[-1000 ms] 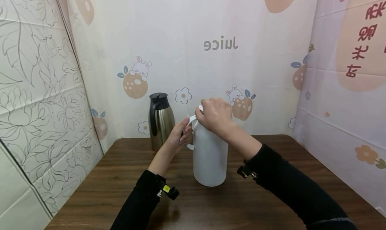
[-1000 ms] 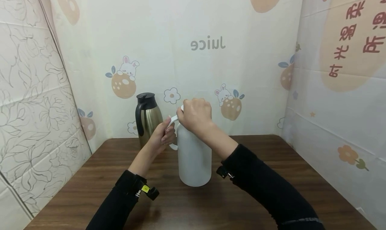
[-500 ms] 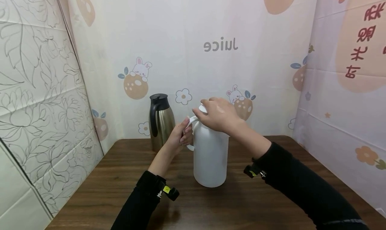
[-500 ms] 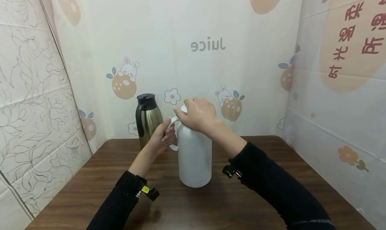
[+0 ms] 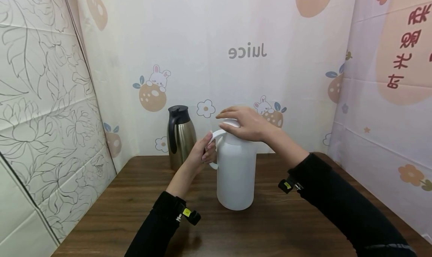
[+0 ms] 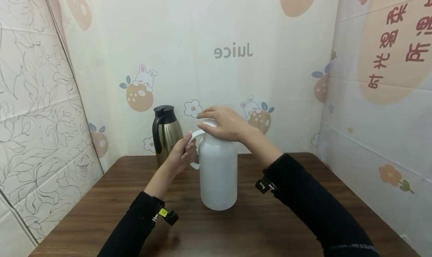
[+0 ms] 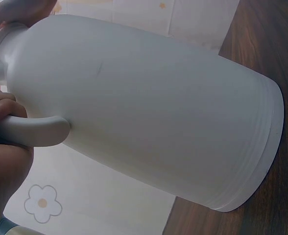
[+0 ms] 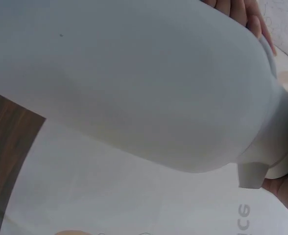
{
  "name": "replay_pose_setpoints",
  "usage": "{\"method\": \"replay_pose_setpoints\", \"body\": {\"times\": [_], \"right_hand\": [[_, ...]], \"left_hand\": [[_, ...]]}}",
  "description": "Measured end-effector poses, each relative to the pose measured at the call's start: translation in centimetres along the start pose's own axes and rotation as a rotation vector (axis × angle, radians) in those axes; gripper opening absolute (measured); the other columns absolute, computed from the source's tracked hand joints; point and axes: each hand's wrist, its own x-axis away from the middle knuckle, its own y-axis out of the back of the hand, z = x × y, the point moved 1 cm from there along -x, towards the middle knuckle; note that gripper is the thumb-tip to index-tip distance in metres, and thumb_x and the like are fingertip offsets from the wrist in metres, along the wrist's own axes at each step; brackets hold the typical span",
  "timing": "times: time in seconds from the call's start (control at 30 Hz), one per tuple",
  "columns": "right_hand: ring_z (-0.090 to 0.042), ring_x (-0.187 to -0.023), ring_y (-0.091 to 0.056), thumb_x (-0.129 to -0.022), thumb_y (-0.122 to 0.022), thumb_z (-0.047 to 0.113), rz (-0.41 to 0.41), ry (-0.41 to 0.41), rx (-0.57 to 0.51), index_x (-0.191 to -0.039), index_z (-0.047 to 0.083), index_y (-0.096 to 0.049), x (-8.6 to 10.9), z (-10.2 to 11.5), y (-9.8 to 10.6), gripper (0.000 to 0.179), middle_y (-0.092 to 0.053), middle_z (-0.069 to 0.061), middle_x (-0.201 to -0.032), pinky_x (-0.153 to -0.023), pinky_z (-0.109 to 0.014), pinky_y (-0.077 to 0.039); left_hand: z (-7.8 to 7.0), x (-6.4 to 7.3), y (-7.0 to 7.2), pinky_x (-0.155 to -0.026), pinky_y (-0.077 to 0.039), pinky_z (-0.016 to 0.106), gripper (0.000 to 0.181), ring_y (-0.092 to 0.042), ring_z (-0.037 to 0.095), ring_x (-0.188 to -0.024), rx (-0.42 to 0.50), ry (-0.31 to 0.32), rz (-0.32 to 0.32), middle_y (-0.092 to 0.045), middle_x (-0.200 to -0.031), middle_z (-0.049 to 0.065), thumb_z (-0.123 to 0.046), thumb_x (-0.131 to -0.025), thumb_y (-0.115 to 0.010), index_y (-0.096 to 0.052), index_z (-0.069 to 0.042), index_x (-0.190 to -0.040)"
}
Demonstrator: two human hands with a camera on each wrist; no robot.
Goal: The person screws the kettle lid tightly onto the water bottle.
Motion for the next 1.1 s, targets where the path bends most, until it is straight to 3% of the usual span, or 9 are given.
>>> {"method": "replay_pose_setpoints", "body": {"times": [0.13,0.57,0.8,1.1], "right_hand": [[-0.027,-0.133,-0.062,-0.107,-0.061,0.041,0.01,0.027,-0.008,-0.136,0.018,-0.072,0.1,-0.2,-0.2,0.038,-0.068,-0.004,-0.139,-0.108,-0.051,-0.05],[-0.024,-0.12,-0.069,-0.106,-0.062,0.033,-0.057,-0.023,0.02,-0.125,0.018,-0.079,0.1,0.1,-0.9,0.029,-0.076,-0.002,-0.125,-0.096,-0.046,-0.056],[-0.025,-0.12,-0.07,-0.106,-0.059,0.032,-0.077,-0.071,0.077,-0.124,0.013,-0.079,-0.1,0.9,-1.2,0.033,-0.077,-0.004,-0.123,-0.099,-0.046,-0.055],[-0.029,-0.113,-0.072,-0.104,-0.058,0.032,-0.1,-0.164,0.178,-0.119,0.012,-0.08,-0.3,1.7,-1.6,0.033,-0.077,-0.007,-0.12,-0.092,-0.045,-0.057]], "left_hand": [[-0.1,0.0,0.0,-0.045,-0.03,0.018,0.05,-0.038,0.002,-0.043,0.002,0.004,-0.003,-0.044,-0.052,-0.014,-0.045,-0.116,-0.035,-0.048,-0.022,-0.074],[-0.1,0.0,-0.1,-0.045,-0.029,0.019,0.05,-0.038,0.002,-0.043,0.009,0.016,-0.01,-0.043,-0.052,-0.014,-0.046,-0.116,-0.036,-0.046,-0.021,-0.075],[-0.1,0.1,0.1,-0.046,-0.029,0.019,0.049,-0.038,0.003,-0.043,0.004,0.022,-0.026,-0.042,-0.053,-0.013,-0.048,-0.115,-0.039,-0.045,-0.02,-0.075],[0.0,0.0,0.0,-0.045,-0.029,0.019,0.05,-0.038,0.002,-0.043,0.015,0.023,-0.022,-0.043,-0.052,-0.014,-0.051,-0.113,-0.044,-0.046,-0.021,-0.073]]}}
